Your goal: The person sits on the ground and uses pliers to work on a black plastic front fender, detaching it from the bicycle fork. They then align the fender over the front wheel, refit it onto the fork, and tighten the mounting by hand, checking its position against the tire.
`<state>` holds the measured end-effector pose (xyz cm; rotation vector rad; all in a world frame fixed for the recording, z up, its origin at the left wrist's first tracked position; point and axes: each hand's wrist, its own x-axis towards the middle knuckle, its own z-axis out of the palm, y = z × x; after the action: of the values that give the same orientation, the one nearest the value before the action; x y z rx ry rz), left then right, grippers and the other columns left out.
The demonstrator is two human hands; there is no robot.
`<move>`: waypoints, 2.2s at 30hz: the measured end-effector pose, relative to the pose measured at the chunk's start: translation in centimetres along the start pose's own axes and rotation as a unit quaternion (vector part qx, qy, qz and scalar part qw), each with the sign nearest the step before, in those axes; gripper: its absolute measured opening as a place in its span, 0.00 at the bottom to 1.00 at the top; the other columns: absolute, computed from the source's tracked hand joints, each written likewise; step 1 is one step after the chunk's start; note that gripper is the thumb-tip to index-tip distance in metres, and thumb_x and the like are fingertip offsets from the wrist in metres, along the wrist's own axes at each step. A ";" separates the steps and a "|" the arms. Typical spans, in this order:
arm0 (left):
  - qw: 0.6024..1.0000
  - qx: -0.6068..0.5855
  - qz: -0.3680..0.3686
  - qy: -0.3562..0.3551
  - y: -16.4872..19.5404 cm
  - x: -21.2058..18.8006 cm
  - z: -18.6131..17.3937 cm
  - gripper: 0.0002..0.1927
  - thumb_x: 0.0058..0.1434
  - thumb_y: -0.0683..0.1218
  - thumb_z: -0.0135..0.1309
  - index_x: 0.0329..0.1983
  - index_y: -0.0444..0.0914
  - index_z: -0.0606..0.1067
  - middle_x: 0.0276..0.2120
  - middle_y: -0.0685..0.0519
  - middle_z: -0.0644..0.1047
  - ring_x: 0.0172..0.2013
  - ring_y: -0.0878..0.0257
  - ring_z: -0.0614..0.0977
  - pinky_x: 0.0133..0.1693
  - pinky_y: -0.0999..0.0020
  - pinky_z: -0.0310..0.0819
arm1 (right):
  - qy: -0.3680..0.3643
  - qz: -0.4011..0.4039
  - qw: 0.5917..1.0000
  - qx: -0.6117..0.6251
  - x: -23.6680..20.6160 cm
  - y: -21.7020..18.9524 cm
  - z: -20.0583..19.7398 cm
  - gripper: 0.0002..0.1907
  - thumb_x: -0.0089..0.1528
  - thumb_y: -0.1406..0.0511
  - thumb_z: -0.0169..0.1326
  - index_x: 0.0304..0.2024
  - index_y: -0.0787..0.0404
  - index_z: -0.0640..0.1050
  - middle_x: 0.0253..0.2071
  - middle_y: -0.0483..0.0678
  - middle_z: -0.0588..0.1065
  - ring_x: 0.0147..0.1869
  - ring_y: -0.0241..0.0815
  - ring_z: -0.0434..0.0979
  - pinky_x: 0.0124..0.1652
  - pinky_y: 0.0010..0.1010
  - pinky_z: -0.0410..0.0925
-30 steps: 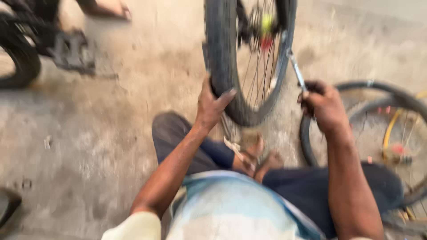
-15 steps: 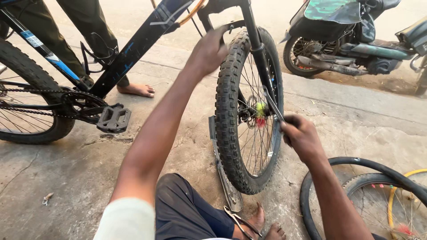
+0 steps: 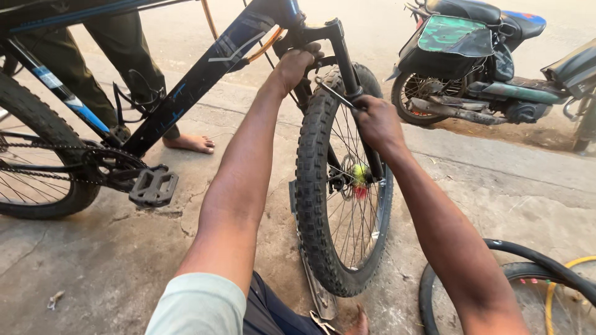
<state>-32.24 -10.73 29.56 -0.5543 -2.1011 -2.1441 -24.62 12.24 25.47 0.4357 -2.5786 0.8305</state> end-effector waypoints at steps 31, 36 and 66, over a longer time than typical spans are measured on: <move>0.989 0.134 0.064 -0.005 -2.6 1.1 -0.1 0.35 0.54 0.26 0.35 0.68 0.33 0.66 0.64 0.45 0.74 0.66 0.59 0.73 0.69 0.67 0.61 | 0.000 -0.095 0.881 -0.464 10.1 -6.2 -1.0 0.05 0.57 0.66 0.63 0.35 0.60 0.83 0.30 0.54 0.82 0.32 0.46 0.84 0.25 0.37 0.73; 0.977 0.176 0.117 0.000 -2.5 0.9 -0.1 0.34 0.55 0.28 0.37 0.67 0.32 0.66 0.62 0.43 0.76 0.65 0.56 0.75 0.67 0.66 0.65 | -0.013 -0.257 0.838 -0.481 12.5 -10.6 -1.9 0.05 0.59 0.61 0.65 0.37 0.50 0.86 0.34 0.48 0.83 0.35 0.43 0.84 0.31 0.35 0.72; 0.969 0.207 0.112 0.076 -5.1 1.0 -0.3 0.34 0.55 0.28 0.44 0.66 0.38 0.69 0.61 0.48 0.77 0.64 0.59 0.76 0.67 0.66 0.64 | 0.014 -0.097 0.929 -0.356 5.2 -1.8 1.5 0.04 0.66 0.69 0.53 0.40 0.64 0.77 0.28 0.56 0.79 0.26 0.47 0.80 0.21 0.38 0.72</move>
<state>-34.81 -10.54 25.06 -0.5286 -2.1882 -1.5187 -28.84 9.02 27.62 0.4269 -2.5296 -0.1858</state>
